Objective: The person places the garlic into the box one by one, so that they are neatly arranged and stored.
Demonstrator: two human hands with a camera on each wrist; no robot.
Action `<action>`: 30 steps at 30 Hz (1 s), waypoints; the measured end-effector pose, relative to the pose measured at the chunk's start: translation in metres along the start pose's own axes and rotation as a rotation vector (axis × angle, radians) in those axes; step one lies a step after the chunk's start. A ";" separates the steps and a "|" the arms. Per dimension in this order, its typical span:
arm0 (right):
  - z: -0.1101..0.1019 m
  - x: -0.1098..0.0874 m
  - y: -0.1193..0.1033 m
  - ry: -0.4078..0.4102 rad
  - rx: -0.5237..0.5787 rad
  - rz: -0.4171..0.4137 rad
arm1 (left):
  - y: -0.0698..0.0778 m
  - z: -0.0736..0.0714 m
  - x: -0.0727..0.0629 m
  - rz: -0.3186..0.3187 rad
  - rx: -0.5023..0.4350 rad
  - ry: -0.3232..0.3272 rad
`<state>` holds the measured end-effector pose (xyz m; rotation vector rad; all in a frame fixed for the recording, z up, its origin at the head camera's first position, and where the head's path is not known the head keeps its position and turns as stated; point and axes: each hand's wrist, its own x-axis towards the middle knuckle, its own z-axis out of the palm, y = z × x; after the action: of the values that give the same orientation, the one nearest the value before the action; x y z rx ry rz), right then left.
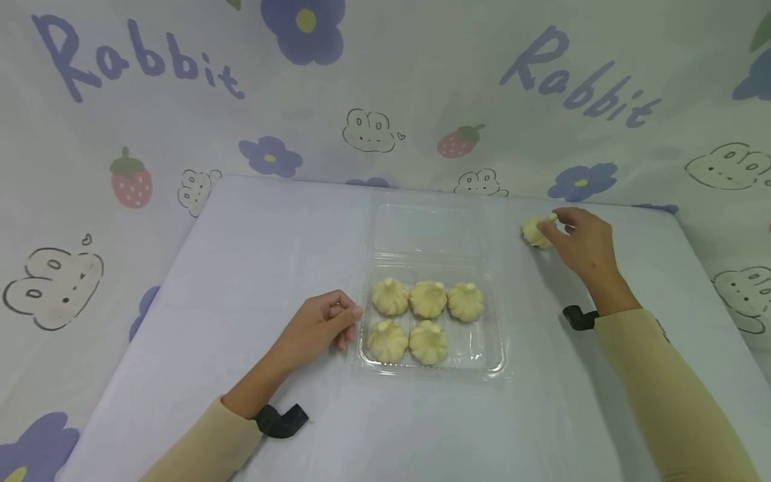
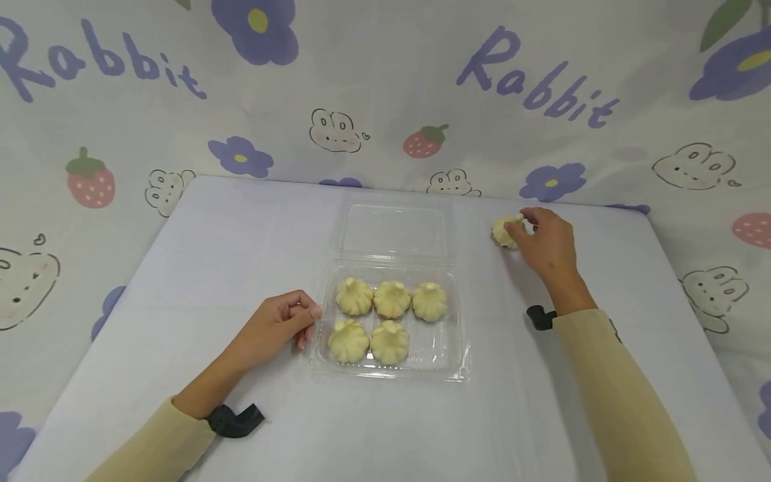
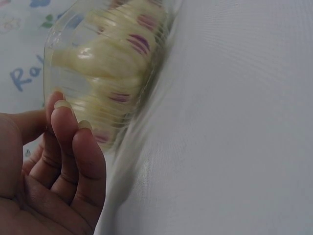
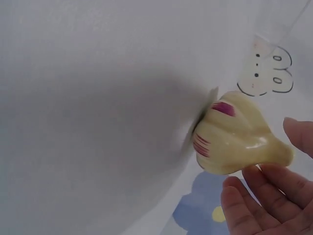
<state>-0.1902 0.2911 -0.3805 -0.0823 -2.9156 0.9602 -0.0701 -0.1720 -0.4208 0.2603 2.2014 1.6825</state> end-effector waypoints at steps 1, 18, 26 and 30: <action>0.001 0.001 0.001 -0.004 -0.004 0.005 | -0.001 0.000 0.000 0.002 -0.001 -0.001; 0.005 0.006 0.008 -0.002 -0.029 0.015 | 0.000 -0.001 -0.001 -0.001 0.010 0.005; 0.004 0.008 0.009 -0.015 -0.050 0.016 | 0.001 -0.001 0.000 -0.008 0.027 0.005; 0.003 0.008 0.008 -0.025 -0.057 0.023 | 0.000 0.000 0.000 -0.007 0.029 0.007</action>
<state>-0.1980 0.2966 -0.3875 -0.1076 -2.9717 0.8883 -0.0703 -0.1717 -0.4207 0.2542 2.2304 1.6512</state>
